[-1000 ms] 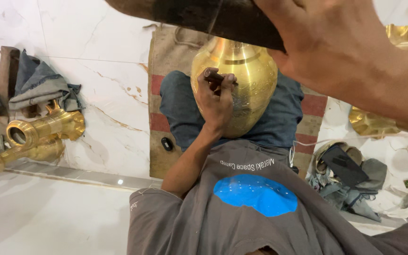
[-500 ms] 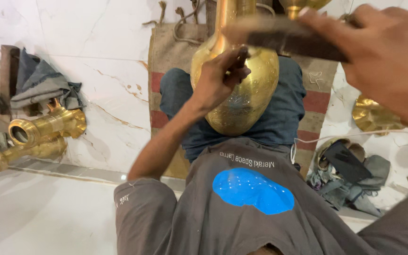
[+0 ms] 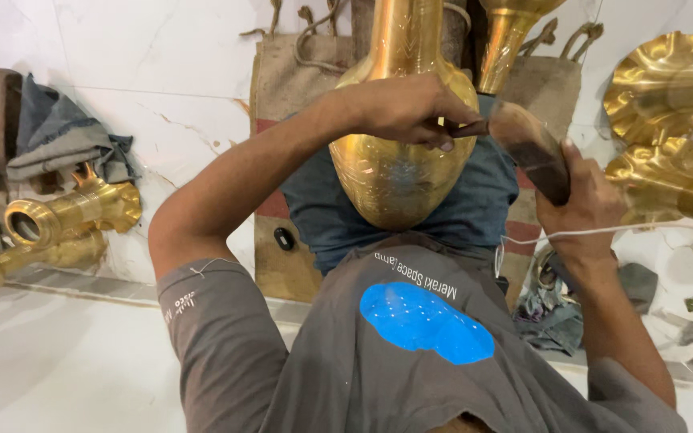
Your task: The person sits on the floor with a brass vase on their lap and hammers a chisel to engrave decorative patterns into its surface. They then reposition the vase in a wooden clamping stand and continue hammering the chisel along the flared base of the brass piece.
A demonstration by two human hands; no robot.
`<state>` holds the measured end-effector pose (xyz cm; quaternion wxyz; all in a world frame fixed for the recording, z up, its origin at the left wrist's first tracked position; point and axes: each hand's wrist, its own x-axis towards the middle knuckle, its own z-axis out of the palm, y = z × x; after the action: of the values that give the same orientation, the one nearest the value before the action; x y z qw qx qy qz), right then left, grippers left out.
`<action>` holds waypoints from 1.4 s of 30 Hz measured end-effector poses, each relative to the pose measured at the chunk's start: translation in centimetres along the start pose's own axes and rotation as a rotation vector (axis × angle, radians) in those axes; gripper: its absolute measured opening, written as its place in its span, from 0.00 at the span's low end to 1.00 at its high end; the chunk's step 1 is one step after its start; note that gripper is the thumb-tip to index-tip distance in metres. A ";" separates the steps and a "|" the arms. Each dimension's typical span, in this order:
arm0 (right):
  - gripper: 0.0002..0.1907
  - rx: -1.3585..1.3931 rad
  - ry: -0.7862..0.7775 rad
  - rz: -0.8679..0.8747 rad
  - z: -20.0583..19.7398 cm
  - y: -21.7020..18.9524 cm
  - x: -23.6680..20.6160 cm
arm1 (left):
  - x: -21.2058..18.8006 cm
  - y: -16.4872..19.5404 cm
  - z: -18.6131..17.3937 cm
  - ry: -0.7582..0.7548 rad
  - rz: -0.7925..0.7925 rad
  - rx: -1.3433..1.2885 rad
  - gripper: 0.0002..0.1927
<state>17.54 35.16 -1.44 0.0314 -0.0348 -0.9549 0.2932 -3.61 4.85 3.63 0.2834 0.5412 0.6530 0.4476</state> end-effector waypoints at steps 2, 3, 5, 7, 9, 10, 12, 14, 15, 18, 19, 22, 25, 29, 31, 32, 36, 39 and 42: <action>0.34 -0.022 0.075 -0.102 1.0 1.1 -1.1 | 0.1 0.1 -0.3 -0.024 -0.079 -0.034 0.24; 0.36 0.131 0.122 -0.041 1.3 1.6 -1.4 | 0.1 0.1 -0.3 -0.040 -0.150 -0.065 0.24; 0.39 0.436 0.226 0.081 1.5 2.1 -1.3 | 0.2 0.0 -0.4 -0.079 -0.195 -0.092 0.22; 0.36 0.521 0.192 0.076 1.1 2.4 -0.4 | 0.3 -0.1 -0.4 -0.121 -0.150 -0.083 0.18; 0.34 0.299 0.152 -0.046 0.7 2.5 0.9 | 0.2 -0.2 -0.4 -0.091 -0.024 -0.107 0.19; 0.33 0.034 0.119 -0.162 0.2 2.6 1.4 | 0.1 -0.2 -0.3 -0.075 0.037 -0.120 0.19; 0.31 -0.126 0.076 -0.231 -0.2 2.6 1.9 | -0.3 -0.2 -0.1 -0.047 -0.034 -0.027 0.19; 0.30 0.082 0.062 -0.141 -0.1 2.8 1.8 | -0.6 -0.2 -0.1 -0.017 -0.092 0.013 0.19; 0.31 0.096 0.052 -0.125 0.1 3.0 1.6 | -0.6 -0.3 0.0 0.004 -0.115 0.012 0.18; 0.30 0.191 0.113 -0.040 2.0 3.7 0.2 | 0.0 -0.4 -0.1 -0.044 -0.014 -0.053 0.19; 0.27 0.253 0.173 0.005 3.1 3.7 -0.2 | 0.4 -0.4 -0.2 -0.073 0.046 -0.090 0.20; 0.28 0.191 0.221 -0.159 4.1 3.9 -1.4 | 1.7 -0.3 -0.4 -0.271 -0.038 -0.009 0.19; 0.22 0.199 0.154 -0.068 4.1 2.6 -2.0 | 2.2 0.0 -0.6 -0.359 -0.154 0.082 0.16; 0.32 0.037 0.152 -0.057 2.4 0.1 -1.0 | 1.5 0.0 -0.4 -0.044 -0.110 -0.070 0.21; 0.34 0.122 -0.016 0.128 1.6 -0.7 0.3 | 1.2 -0.3 0.1 0.198 -0.225 -0.089 0.28; 0.35 0.163 -0.107 0.223 1.5 -1.1 0.6 | 1.3 -0.6 0.4 0.174 -0.203 -0.039 0.28; 0.36 -0.040 -0.174 0.047 1.5 -0.1 1.6 | 1.8 -1.5 1.3 0.127 -0.130 0.109 0.28; 0.31 -0.044 -0.060 -0.023 1.6 2.1 1.8 | 2.1 -1.7 1.6 0.109 -0.131 0.121 0.27; 0.25 0.438 0.161 0.106 1.8 4.1 2.3 | 2.2 -1.6 1.8 0.060 -0.237 0.077 0.26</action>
<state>15.31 37.78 -5.13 0.0987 -0.1005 -0.8597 0.4910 -3.36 7.44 1.69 0.2936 0.4570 0.7375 0.4014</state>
